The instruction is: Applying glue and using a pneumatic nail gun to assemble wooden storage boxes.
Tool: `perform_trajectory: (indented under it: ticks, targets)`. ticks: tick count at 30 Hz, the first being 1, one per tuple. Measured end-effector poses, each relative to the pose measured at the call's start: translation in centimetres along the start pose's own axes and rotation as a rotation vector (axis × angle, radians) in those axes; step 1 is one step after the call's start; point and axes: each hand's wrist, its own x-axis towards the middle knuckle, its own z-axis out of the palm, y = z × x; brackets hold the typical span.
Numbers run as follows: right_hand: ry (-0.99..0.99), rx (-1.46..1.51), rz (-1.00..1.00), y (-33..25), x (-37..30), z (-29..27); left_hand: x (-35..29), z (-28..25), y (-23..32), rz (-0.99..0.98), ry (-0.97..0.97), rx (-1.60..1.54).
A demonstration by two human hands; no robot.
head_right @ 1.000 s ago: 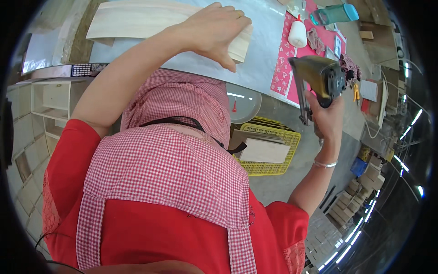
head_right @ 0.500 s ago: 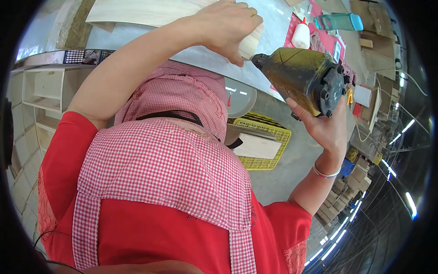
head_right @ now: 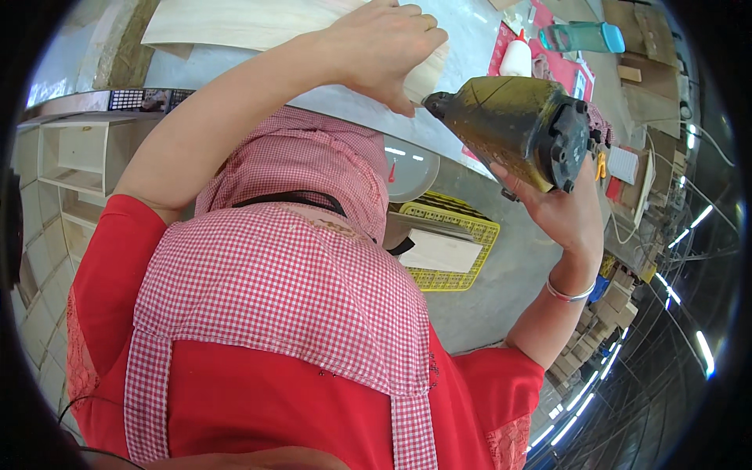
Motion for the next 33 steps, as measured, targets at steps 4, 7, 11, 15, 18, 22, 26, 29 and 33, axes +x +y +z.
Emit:
perform_trajectory:
  ticks: [4, 7, 11, 15, 18, 22, 26, 29, 33]
  targets:
    - [0.064, -0.226, -0.035, 1.5, 0.2, -0.5, -1.4, 2.3, 0.7, 0.028, 0.298, 0.264]
    - [0.133, 0.102, 0.013, 0.5, 1.6, -0.6, -0.7, 2.6, 0.0, -0.038, 0.184, 0.184]
    - [0.158, 0.163, 0.088, 0.7, 4.2, -1.0, -0.7, 2.7, -0.1, -0.067, 0.126, 0.122]
    - [0.122, 0.095, 0.063, 0.6, 5.2, -1.3, -0.7, 2.4, 0.0, -0.075, 0.105, 0.095]
    - [0.112, 0.088, 0.001, 0.7, 5.6, -1.2, -0.7, 2.5, 0.0, -0.078, 0.1, 0.082]
    - [0.081, 0.075, 0.01, 0.4, 5.9, -1.4, -0.8, 2.4, 0.1, -0.081, 0.102, 0.071]
    - [0.066, 0.049, 0.058, 0.4, 6.1, -1.6, -0.8, 2.3, 0.1, -0.089, 0.085, 0.065]
    - [0.083, 0.055, 0.097, 0.8, 6.2, -1.4, -0.9, 2.5, 0.1, -0.088, 0.102, 0.077]
    - [0.162, 0.12, 0.153, 1.6, 5.6, -0.9, -0.8, 2.3, 0.0, -0.088, 0.079, 0.108]
